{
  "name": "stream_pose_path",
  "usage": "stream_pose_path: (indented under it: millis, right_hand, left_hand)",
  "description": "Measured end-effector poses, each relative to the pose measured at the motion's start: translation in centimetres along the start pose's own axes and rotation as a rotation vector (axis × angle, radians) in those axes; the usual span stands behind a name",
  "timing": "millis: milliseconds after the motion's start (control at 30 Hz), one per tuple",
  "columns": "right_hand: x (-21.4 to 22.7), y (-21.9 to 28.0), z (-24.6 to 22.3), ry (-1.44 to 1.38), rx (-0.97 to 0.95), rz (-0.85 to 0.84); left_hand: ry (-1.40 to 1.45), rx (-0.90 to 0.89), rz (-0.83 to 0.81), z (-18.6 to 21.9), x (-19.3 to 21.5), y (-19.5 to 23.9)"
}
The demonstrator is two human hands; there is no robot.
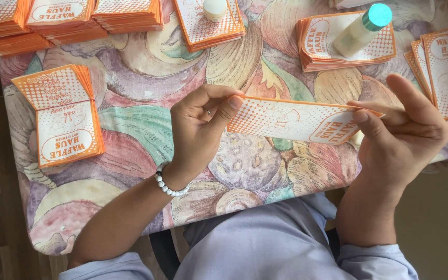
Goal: Applying glue to paper templates and folding them to create paper bags.
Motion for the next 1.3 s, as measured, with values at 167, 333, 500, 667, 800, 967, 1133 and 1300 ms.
stream_pose_path:
  millis: [167, 333, 500, 667, 800, 967, 1133, 1300]
  right_hand:
    - [0.8, 0.2, 0.6, -0.008, 0.011, -0.023]
    - [0.9, 0.3, 0.6, 0.012, 0.005, -0.02]
    - [1.3, 0.2, 0.8, 0.001, 0.022, -0.029]
    - [1.0, 0.0, 0.8, 0.024, -0.014, -0.023]
    - [-0.2, -0.8, -0.8, 0.078, -0.107, -0.092]
    - [-1.2, -1.9, -2.3, -0.1, 0.042, -0.406]
    - [-9.4, -2.6, -9.2, 0.484, 0.391, -0.54]
    - [-16.3, -1.7, -8.1, 0.782, 0.564, -0.769]
  left_hand:
    - [0.028, 0.002, 0.012, 0.3, 0.2, 0.0]
    - [0.015, -0.008, 0.022, 0.3, 0.3, 0.1]
    - [0.017, -0.01, 0.023, 0.3, 0.2, 0.2]
    - [-0.069, -0.053, 0.022, 1.0, 0.1, 0.4]
    - [-0.175, -0.099, 0.042, 1.9, 0.2, 0.3]
    - [-0.219, -0.175, 0.063, 2.7, 0.5, 0.1]
    - [-0.266, -0.258, 0.0, 3.2, 0.0, 0.0]
    - [-0.338, -0.273, -0.064, 3.8, -0.6, 0.0]
Point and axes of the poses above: each hand's wrist, its own y-axis away from the middle knuckle, its own x-axis out of the back of the hand, z = x × y, the point moved 9 cm from there along -y, towards the middle knuckle, and after that the axes turned 2 degrees about x, right-handed, at the moved point
